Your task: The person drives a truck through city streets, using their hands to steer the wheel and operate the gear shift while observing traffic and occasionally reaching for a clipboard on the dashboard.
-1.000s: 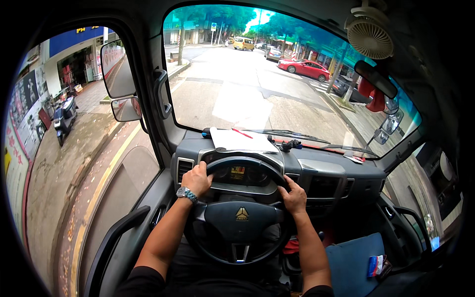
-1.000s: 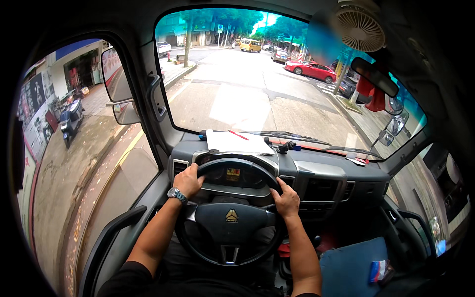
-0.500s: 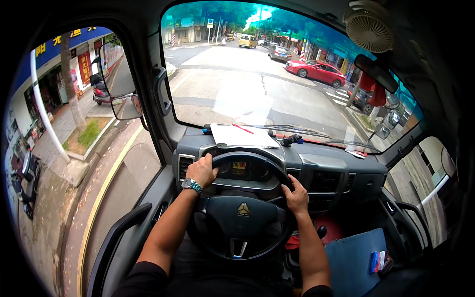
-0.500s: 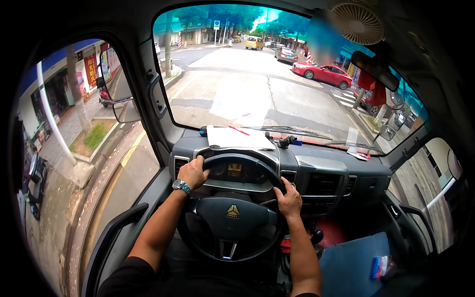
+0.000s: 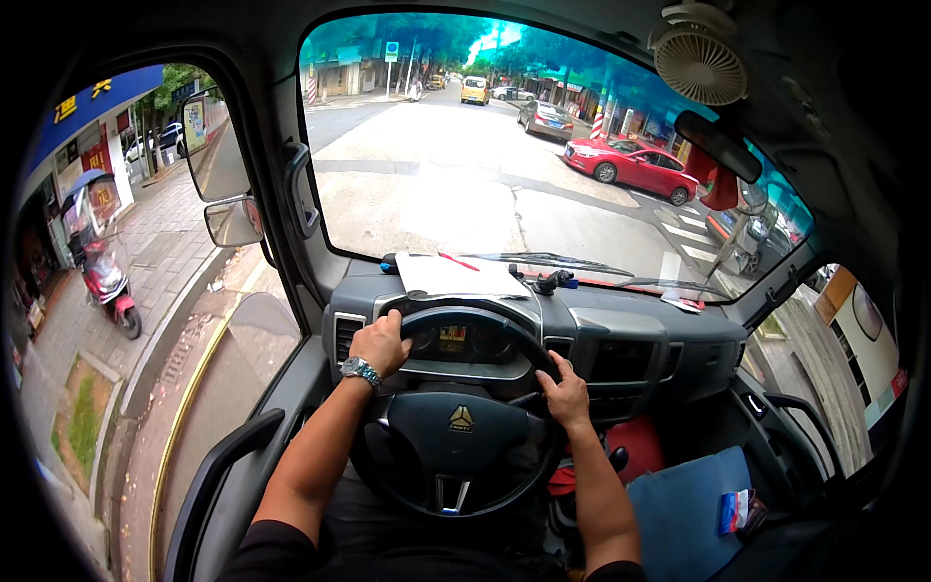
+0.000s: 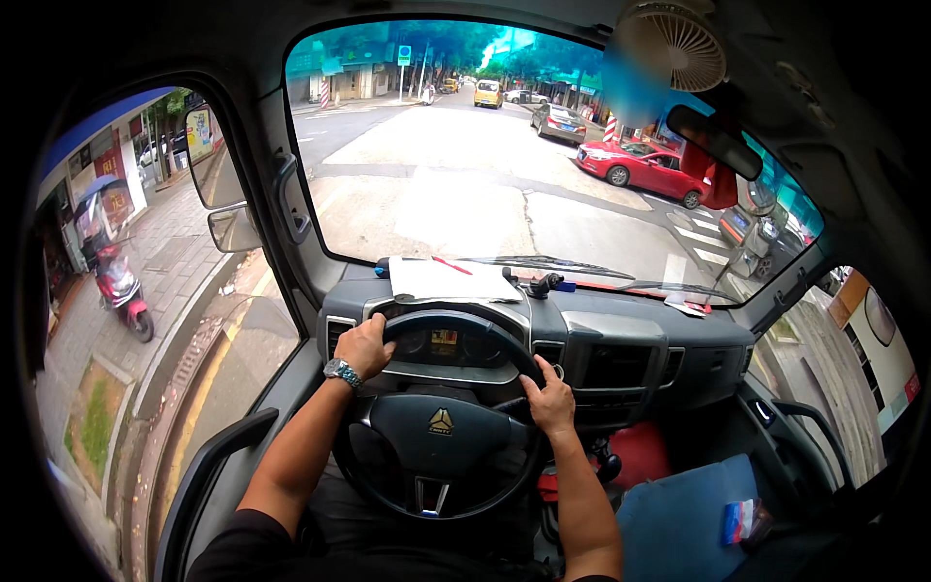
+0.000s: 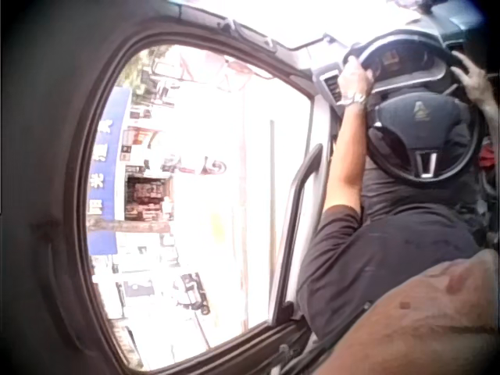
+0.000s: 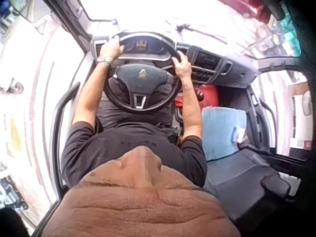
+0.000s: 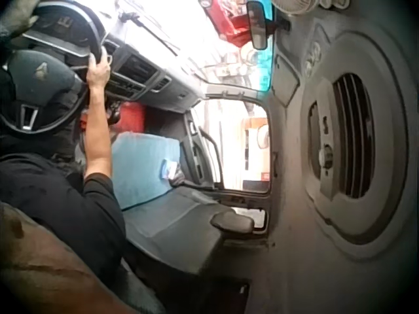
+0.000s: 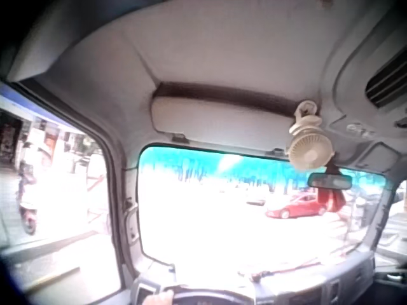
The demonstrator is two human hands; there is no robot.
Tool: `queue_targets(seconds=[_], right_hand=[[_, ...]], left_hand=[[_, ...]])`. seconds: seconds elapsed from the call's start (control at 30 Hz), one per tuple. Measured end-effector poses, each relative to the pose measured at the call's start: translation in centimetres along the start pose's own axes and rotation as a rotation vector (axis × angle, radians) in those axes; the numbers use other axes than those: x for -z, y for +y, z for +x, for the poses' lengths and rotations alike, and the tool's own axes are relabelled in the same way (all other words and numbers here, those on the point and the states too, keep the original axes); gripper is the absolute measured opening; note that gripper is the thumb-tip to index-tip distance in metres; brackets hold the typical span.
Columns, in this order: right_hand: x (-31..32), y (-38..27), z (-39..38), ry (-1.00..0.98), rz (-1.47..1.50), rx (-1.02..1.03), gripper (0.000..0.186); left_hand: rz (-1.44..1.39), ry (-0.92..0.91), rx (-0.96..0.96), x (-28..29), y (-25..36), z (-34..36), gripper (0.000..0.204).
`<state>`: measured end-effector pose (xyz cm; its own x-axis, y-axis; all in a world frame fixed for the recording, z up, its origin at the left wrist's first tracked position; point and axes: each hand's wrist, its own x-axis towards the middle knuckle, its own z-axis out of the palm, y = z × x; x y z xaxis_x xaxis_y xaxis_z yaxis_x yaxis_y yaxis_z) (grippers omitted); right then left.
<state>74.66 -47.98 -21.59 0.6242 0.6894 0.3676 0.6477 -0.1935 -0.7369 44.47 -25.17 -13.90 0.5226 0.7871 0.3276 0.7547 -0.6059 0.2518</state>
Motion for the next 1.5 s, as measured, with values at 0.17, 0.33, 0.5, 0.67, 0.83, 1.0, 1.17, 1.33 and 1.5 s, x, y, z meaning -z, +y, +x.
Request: queue_targets(seconds=[0.17, 0.33, 0.5, 0.67, 0.83, 1.0, 1.17, 1.33, 1.5], right_hand=[[-0.2, 1.0, -0.7, 0.020, 0.052, 0.006, 0.055], [0.3, -0.4, -1.8, 0.033, 0.111, 0.016, 0.054], [0.0, 0.1, -2.4, 0.015, 0.164, -0.054, 0.054], [0.6, -0.1, -2.5, -0.010, 0.113, -0.070, 0.056], [0.3, 0.3, -2.5, 0.018, 0.129, -0.091, 0.057], [0.1, 0.0, -2.7, 0.013, 0.201, -0.080, 0.057], [0.7, -0.9, -2.0, -0.019, 0.183, -0.087, 0.055], [0.4, -0.3, -2.1, -0.058, 0.299, -0.123, 0.056], [0.0, -0.2, -1.6, -0.038, 0.285, -0.115, 0.056]], left_hand=[[0.008, -0.054, -0.027, 0.0, 0.4, 0.7, 0.043], [0.039, -0.036, -0.048, -0.4, 0.9, 1.2, 0.042], [0.028, -0.012, -0.086, -1.0, 0.5, 1.5, 0.040], [0.041, 0.002, -0.108, -0.9, 0.4, 1.7, 0.041], [0.037, 0.018, -0.104, -0.7, 0.8, 2.6, 0.041], [0.031, -0.031, -0.106, -0.1, 0.8, 2.1, 0.042], [0.012, -0.017, -0.062, 0.6, 1.6, 1.6, 0.042], [0.009, -0.038, -0.055, 0.4, 1.3, 1.7, 0.043], [-0.039, 0.003, -0.050, 0.7, 1.3, 1.3, 0.039]])
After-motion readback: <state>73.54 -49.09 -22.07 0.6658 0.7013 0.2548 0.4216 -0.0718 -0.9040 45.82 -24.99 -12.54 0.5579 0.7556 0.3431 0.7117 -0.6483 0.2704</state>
